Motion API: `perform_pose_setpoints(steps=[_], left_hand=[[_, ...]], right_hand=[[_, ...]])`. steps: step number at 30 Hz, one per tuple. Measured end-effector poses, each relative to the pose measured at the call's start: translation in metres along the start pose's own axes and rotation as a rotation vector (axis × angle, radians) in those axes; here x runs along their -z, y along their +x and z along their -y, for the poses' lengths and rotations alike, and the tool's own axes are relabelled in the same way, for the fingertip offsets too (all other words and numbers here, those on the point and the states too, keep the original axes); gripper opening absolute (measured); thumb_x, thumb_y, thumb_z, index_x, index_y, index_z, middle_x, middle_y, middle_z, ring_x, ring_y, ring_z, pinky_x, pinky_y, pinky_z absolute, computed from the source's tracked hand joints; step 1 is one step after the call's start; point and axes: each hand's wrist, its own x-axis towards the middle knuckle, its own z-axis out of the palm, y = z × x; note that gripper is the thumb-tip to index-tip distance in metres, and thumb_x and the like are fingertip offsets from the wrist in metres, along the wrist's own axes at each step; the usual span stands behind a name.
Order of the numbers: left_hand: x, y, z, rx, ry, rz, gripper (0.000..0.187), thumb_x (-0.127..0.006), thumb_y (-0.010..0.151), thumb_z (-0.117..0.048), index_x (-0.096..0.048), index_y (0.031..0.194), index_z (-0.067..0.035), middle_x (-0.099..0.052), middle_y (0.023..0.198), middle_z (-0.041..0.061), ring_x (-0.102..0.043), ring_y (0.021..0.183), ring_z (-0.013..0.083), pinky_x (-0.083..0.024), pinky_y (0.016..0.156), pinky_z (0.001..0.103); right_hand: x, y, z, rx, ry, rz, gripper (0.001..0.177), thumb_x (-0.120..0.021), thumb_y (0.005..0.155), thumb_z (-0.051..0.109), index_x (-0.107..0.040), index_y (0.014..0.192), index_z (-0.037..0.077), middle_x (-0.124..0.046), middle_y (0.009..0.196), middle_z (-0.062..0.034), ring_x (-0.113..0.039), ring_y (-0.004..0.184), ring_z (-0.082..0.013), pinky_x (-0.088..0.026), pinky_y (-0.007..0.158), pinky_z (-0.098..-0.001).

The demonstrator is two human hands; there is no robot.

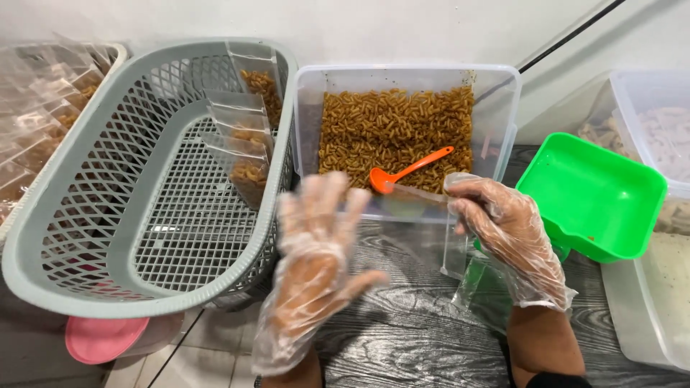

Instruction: Scooping dried food items from a large container into small plastic bags and weighing them on a scale for packaging.

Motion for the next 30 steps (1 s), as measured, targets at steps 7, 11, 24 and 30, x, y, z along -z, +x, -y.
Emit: perform_pose_setpoints(steps=[7,11,24,30], left_hand=[[-0.095,0.021,-0.039,-0.217,-0.264,0.186,0.144,-0.041,0.053,-0.092,-0.009,0.162,-0.003,-0.007,0.169,0.024,0.0,0.156,0.0408,0.01,0.124,0.06],[-0.093,0.031,-0.037,-0.249,-0.267,0.277,0.134,-0.053,0.067,-0.085,-0.011,0.16,0.002,-0.012,0.167,0.023,-0.005,0.156,0.0395,0.01,0.125,0.062],[-0.036,0.047,-0.008,0.118,-1.002,0.48,0.13,-0.087,0.06,-0.048,-0.016,0.16,-0.007,-0.031,0.153,0.03,-0.024,0.142,0.0571,-0.018,0.114,0.073],[-0.05,0.035,0.001,0.036,-1.308,0.566,0.12,-0.08,0.066,-0.054,-0.019,0.161,-0.014,-0.024,0.163,0.02,-0.021,0.149,0.0483,-0.016,0.12,0.063]], right_hand=[[-0.018,0.005,0.011,0.034,0.062,0.069,0.018,-0.07,0.091,0.004,-0.077,0.107,0.008,-0.076,0.08,-0.0111,-0.074,0.051,-0.0187,-0.06,0.045,-0.0299],[-0.019,0.007,0.002,0.003,0.113,0.037,0.021,-0.068,0.093,0.004,-0.074,0.113,0.005,-0.074,0.081,-0.0139,-0.071,0.052,-0.0189,-0.061,0.048,-0.0308],[-0.012,0.01,-0.01,0.446,0.03,0.117,0.017,-0.073,0.09,0.014,-0.076,0.106,0.008,-0.074,0.114,-0.0142,-0.074,0.105,-0.0334,-0.06,0.085,-0.0427],[-0.016,0.004,-0.01,0.577,-0.051,0.294,0.012,-0.072,0.092,0.024,-0.076,0.099,0.015,-0.071,0.112,-0.0107,-0.073,0.103,-0.0353,-0.06,0.081,-0.0432]])
